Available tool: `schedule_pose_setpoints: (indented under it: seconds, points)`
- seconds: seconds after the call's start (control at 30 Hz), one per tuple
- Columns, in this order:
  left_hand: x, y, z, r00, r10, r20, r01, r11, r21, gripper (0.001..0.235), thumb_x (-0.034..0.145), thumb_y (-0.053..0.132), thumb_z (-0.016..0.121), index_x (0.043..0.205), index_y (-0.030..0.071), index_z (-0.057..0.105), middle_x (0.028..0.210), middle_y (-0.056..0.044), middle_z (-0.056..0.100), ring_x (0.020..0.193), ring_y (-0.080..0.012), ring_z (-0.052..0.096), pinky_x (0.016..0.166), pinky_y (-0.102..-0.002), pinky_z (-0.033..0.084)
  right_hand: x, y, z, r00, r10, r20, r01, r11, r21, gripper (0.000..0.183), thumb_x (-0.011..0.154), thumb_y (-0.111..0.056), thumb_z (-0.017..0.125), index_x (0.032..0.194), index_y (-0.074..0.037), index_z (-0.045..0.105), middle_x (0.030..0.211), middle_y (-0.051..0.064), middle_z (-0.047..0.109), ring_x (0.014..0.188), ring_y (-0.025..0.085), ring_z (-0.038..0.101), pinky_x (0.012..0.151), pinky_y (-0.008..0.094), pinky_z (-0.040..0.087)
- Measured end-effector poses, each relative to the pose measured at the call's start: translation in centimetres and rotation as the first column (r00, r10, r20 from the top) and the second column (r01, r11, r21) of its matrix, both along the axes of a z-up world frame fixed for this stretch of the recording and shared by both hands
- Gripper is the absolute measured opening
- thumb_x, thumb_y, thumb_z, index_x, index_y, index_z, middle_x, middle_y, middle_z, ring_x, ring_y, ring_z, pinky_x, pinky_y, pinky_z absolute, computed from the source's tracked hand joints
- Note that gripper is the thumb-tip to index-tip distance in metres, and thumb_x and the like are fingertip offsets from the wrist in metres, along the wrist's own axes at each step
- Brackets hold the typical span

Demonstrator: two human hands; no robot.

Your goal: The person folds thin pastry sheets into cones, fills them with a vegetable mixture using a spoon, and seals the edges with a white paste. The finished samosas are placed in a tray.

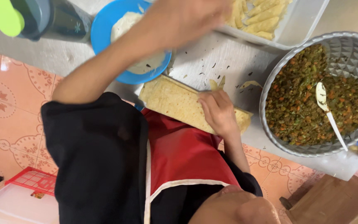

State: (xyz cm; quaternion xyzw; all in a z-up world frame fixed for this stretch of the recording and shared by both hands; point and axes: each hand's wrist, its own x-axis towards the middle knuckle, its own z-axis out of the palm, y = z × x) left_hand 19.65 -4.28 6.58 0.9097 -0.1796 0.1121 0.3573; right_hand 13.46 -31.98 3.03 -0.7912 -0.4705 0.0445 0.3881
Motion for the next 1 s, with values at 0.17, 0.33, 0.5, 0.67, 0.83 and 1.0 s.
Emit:
schedule_pose_setpoints:
  seconds: [0.17, 0.33, 0.5, 0.67, 0.83, 1.0]
  points:
    - [-10.4, -4.5, -0.7, 0.970, -0.229, -0.082, 0.241, 0.952, 0.188, 0.054, 0.082, 0.041, 0.075, 0.113, -0.002, 0.068, 0.106, -0.015, 0.071, 0.103, -0.0316, 0.066, 0.082, -0.043, 0.055, -0.4, 0.0, 0.0, 1.000, -0.012, -0.006, 0.012, 0.999, -0.052, 0.016, 0.093, 0.004, 0.072, 0.106, -0.001, 0.063, 0.097, 0.014, 0.064, 0.088, 0.035, 0.060, 0.079, 0.046, 0.051]
    - [-13.8, -5.8, -3.5, 0.979, -0.143, -0.146, 0.156, 0.985, 0.079, 0.053, 0.071, 0.027, 0.085, 0.112, 0.000, 0.067, 0.112, -0.011, 0.067, 0.108, -0.0311, 0.062, 0.090, -0.042, 0.052, 0.2, 0.1, 1.2, 0.989, -0.026, -0.145, -0.005, 0.978, -0.210, 0.037, 0.086, -0.008, 0.079, 0.116, -0.002, 0.059, 0.088, 0.014, 0.062, 0.083, 0.034, 0.061, 0.074, 0.046, 0.050]
    - [-14.6, -5.9, -5.0, 0.981, -0.058, -0.184, 0.065, 0.997, 0.030, 0.046, 0.073, 0.025, 0.086, 0.111, 0.007, 0.067, 0.108, -0.007, 0.063, 0.106, -0.0296, 0.058, 0.088, -0.044, 0.048, 2.2, -0.5, 2.7, 0.989, 0.085, -0.117, -0.128, 0.890, -0.437, 0.047, 0.085, -0.020, 0.081, 0.124, -0.008, 0.057, 0.083, 0.012, 0.064, 0.086, 0.035, 0.064, 0.076, 0.048, 0.051]
    - [-15.2, -5.6, -5.5, 0.986, -0.057, -0.155, 0.038, 0.992, -0.124, 0.048, 0.077, 0.022, 0.083, 0.120, 0.007, 0.067, 0.114, -0.007, 0.064, 0.110, -0.0297, 0.056, 0.093, -0.043, 0.046, 2.3, -3.6, 4.8, 0.990, -0.005, -0.140, -0.081, 0.794, -0.603, 0.048, 0.084, -0.025, 0.080, 0.123, -0.008, 0.057, 0.085, 0.014, 0.066, 0.088, 0.037, 0.065, 0.075, 0.050, 0.051]
    - [-15.1, -5.5, -5.8, 0.974, -0.081, -0.212, 0.042, 0.982, -0.182, 0.054, 0.077, 0.023, 0.083, 0.126, 0.006, 0.066, 0.116, -0.009, 0.063, 0.113, -0.0295, 0.056, 0.097, -0.044, 0.046, 1.5, -6.5, 7.1, 0.967, -0.162, -0.194, -0.022, 0.711, -0.702, 0.048, 0.083, -0.023, 0.076, 0.124, -0.010, 0.056, 0.087, 0.013, 0.067, 0.086, 0.035, 0.067, 0.073, 0.047, 0.053]
    - [-14.9, -5.6, -5.6, 0.971, -0.075, -0.226, 0.035, 0.984, -0.177, 0.054, 0.076, 0.023, 0.083, 0.124, 0.004, 0.067, 0.115, -0.011, 0.062, 0.114, -0.0303, 0.056, 0.096, -0.045, 0.047, -0.5, -7.7, 6.2, 0.983, -0.182, -0.003, 0.137, 0.752, -0.645, 0.042, 0.085, -0.012, 0.074, 0.123, -0.006, 0.057, 0.093, 0.014, 0.070, 0.089, 0.036, 0.067, 0.075, 0.048, 0.054]
